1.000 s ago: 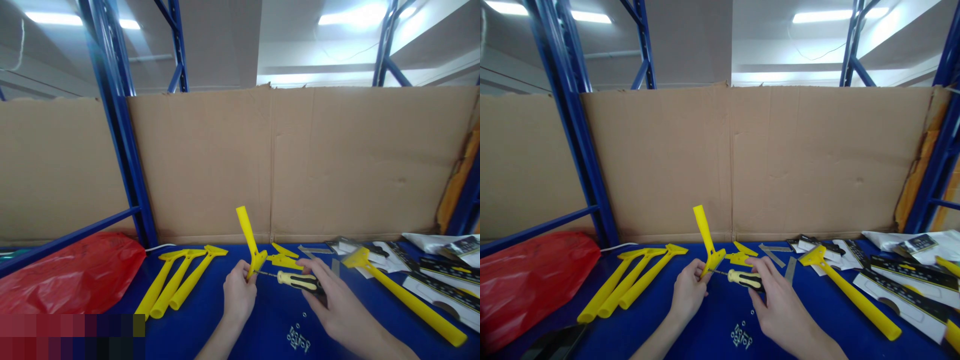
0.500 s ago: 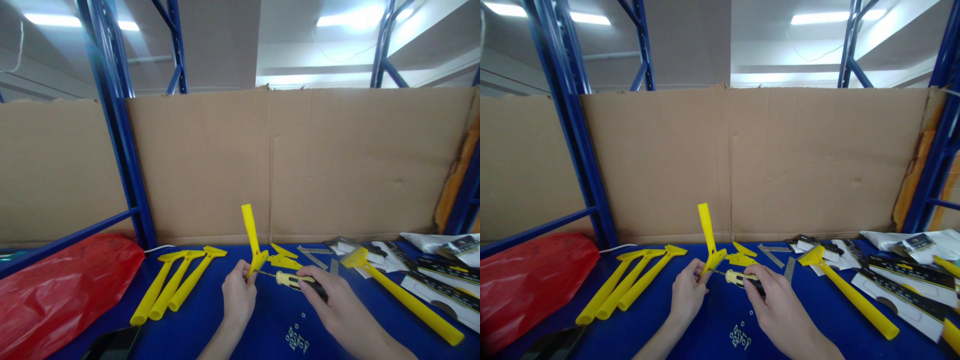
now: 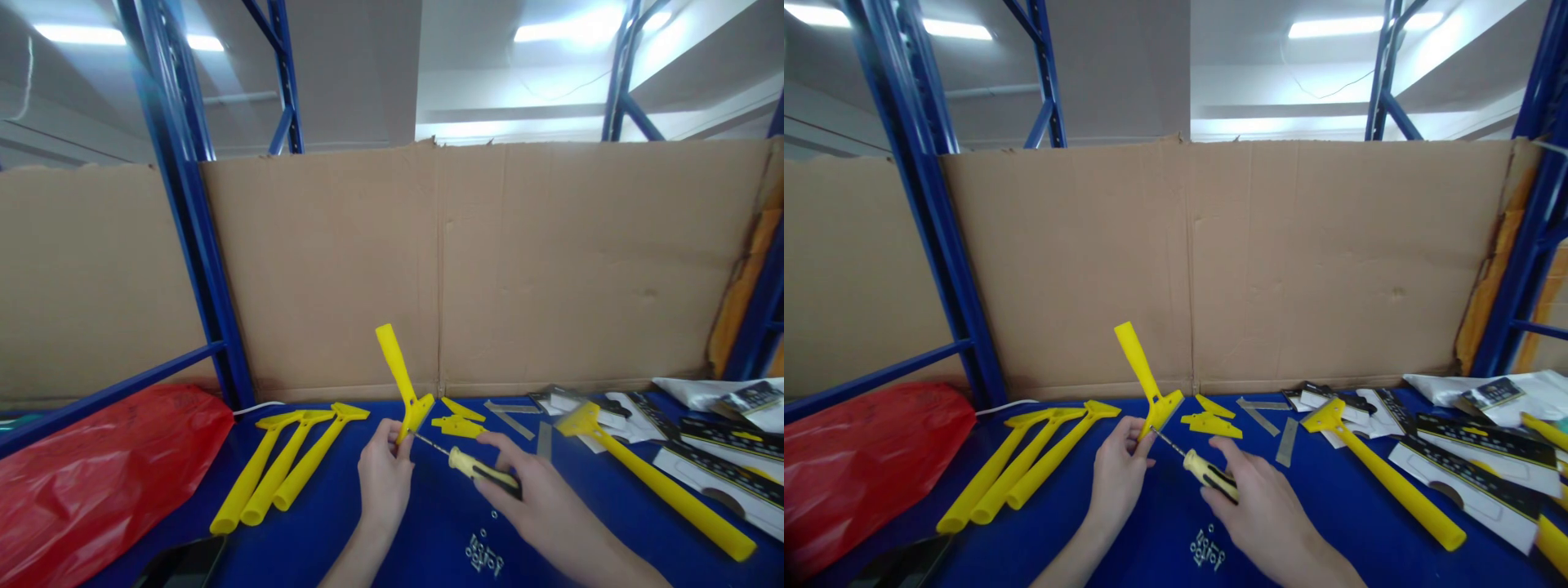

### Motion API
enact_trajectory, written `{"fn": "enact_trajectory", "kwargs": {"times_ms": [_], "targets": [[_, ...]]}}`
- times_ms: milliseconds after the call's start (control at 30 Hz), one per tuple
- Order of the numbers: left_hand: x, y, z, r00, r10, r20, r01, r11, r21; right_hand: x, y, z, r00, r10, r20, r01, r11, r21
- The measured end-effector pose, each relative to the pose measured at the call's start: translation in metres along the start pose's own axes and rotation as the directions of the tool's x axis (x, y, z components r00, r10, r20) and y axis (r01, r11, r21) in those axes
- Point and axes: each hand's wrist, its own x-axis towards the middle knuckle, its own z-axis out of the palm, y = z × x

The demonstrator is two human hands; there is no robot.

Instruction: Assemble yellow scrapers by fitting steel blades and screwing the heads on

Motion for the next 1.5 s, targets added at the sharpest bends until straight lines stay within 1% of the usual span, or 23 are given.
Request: {"fn": "enact_trajectory", "kwargs": {"times_ms": [67, 167, 367, 500, 600, 733, 800, 867, 900, 933, 967, 1000, 1033, 1067, 1100, 1133, 1167, 1200, 1267, 1333, 1367, 1433, 1500], "targets": [[0.0, 0.001, 0.001, 1.0, -0.015, 0.011, 0.015, 0.999, -0.043, -0.002, -0.001, 0.006, 0.997, -0.045, 0.057, 0.051, 0.992, -0.117], [0.0, 0.003, 0.001, 1.0, -0.024, 0.001, 0.024, 0.999, -0.046, -0.004, -0.006, 0.009, 0.987, -0.088, 0.135, 0.113, 0.976, -0.188], [0.001, 0.007, -0.001, 0.999, 0.024, -0.038, -0.025, 1.0, -0.014, 0.002, -0.002, 0.002, 0.998, -0.026, 0.052, 0.038, 0.968, -0.248], [-0.001, 0.01, -0.002, 0.99, 0.13, -0.05, -0.125, 0.988, 0.092, 0.008, 0.01, 0.001, 0.999, 0.041, 0.025, -0.03, 0.944, -0.328], [-0.003, 0.013, -0.003, 0.972, 0.23, -0.043, -0.216, 0.954, 0.21, 0.01, 0.015, 0.0, 0.995, 0.102, 0.011, -0.09, 0.922, -0.377], [-0.007, 0.017, -0.006, 0.933, 0.356, 0.045, -0.35, 0.876, 0.332, 0.012, 0.021, -0.001, 0.989, 0.142, -0.031, -0.142, 0.904, -0.402], [-0.01, 0.017, -0.005, 0.906, 0.414, 0.09, -0.415, 0.827, 0.378, 0.013, 0.027, 0.001, 0.982, 0.164, -0.097, -0.189, 0.904, -0.384], [-0.012, 0.016, -0.004, 0.873, 0.473, 0.117, -0.476, 0.778, 0.409, 0.015, 0.034, 0.002, 0.97, 0.138, -0.201, -0.2, 0.921, -0.335], [-0.013, 0.016, -0.003, 0.855, 0.503, 0.125, -0.505, 0.755, 0.418, 0.017, 0.037, 0.001, 0.961, 0.073, -0.266, -0.157, 0.937, -0.311], [-0.014, 0.016, -0.003, 0.836, 0.534, 0.128, -0.533, 0.733, 0.422, 0.019, 0.038, -0.001, 0.956, 0.011, -0.293, -0.096, 0.956, -0.277], [-0.015, 0.017, -0.002, 0.816, 0.564, 0.128, -0.559, 0.712, 0.425, 0.021, 0.038, -0.003, 0.953, 0.005, -0.303, -0.07, 0.977, -0.204], [-0.016, 0.017, -0.002, 0.797, 0.591, 0.125, -0.581, 0.693, 0.427, 0.023, 0.036, -0.006, 0.955, 0.068, -0.289, -0.094, 0.993, -0.076], [-0.017, 0.018, -0.002, 0.781, 0.613, 0.121, -0.598, 0.677, 0.429, 0.025, 0.033, -0.009, 0.953, 0.181, -0.244, -0.159, 0.982, 0.104], [-0.017, 0.019, -0.002, 0.767, 0.631, 0.117, -0.611, 0.664, 0.431, 0.025, 0.028, -0.012, 0.961, 0.248, -0.125, -0.202, 0.932, 0.301], [-0.018, 0.02, -0.002, 0.756, 0.644, 0.113, -0.621, 0.653, 0.434, 0.025, 0.023, -0.015, 0.952, 0.305, -0.005, -0.262, 0.825, 0.501], [-0.018, 0.021, -0.003, 0.748, 0.654, 0.112, -0.628, 0.643, 0.438, 0.023, 0.018, -0.017, 0.929, 0.349, 0.127, -0.345, 0.686, 0.64], [-0.019, 0.021, -0.003, 0.742, 0.662, 0.111, -0.633, 0.636, 0.44, 0.02, 0.013, -0.017, 0.911, 0.307, 0.274, -0.407, 0.581, 0.705], [-0.019, 0.021, -0.004, 0.736, 0.668, 0.109, -0.639, 0.633, 0.437, 0.017, 0.009, -0.017, 0.897, 0.247, 0.367, -0.442, 0.52, 0.731], [-0.018, 0.019, -0.003, 0.729, 0.676, 0.105, -0.652, 0.639, 0.409, 0.01, 0.004, -0.014, 0.902, 0.16, 0.401, -0.427, 0.472, 0.772], [-0.018, 0.018, -0.002, 0.74, 0.666, 0.095, -0.65, 0.673, 0.353, 0.006, 0.003, -0.008, 0.902, 0.132, 0.411, -0.422, 0.467, 0.777], [-0.018, 0.017, -0.001, 0.758, 0.648, 0.082, -0.635, 0.702, 0.322, 0.006, 0.003, -0.006, 0.904, 0.134, 0.405, -0.417, 0.477, 0.774], [-0.019, 0.017, 0.002, 0.814, 0.58, 0.03, -0.566, 0.781, 0.266, 0.008, 0.004, -0.002, 0.914, 0.171, 0.367, -0.402, 0.494, 0.771], [-0.022, 0.02, 0.005, 0.87, 0.492, -0.034, -0.475, 0.854, 0.211, 0.011, 0.004, -0.001, 0.925, 0.249, 0.288, -0.376, 0.49, 0.786]]}}
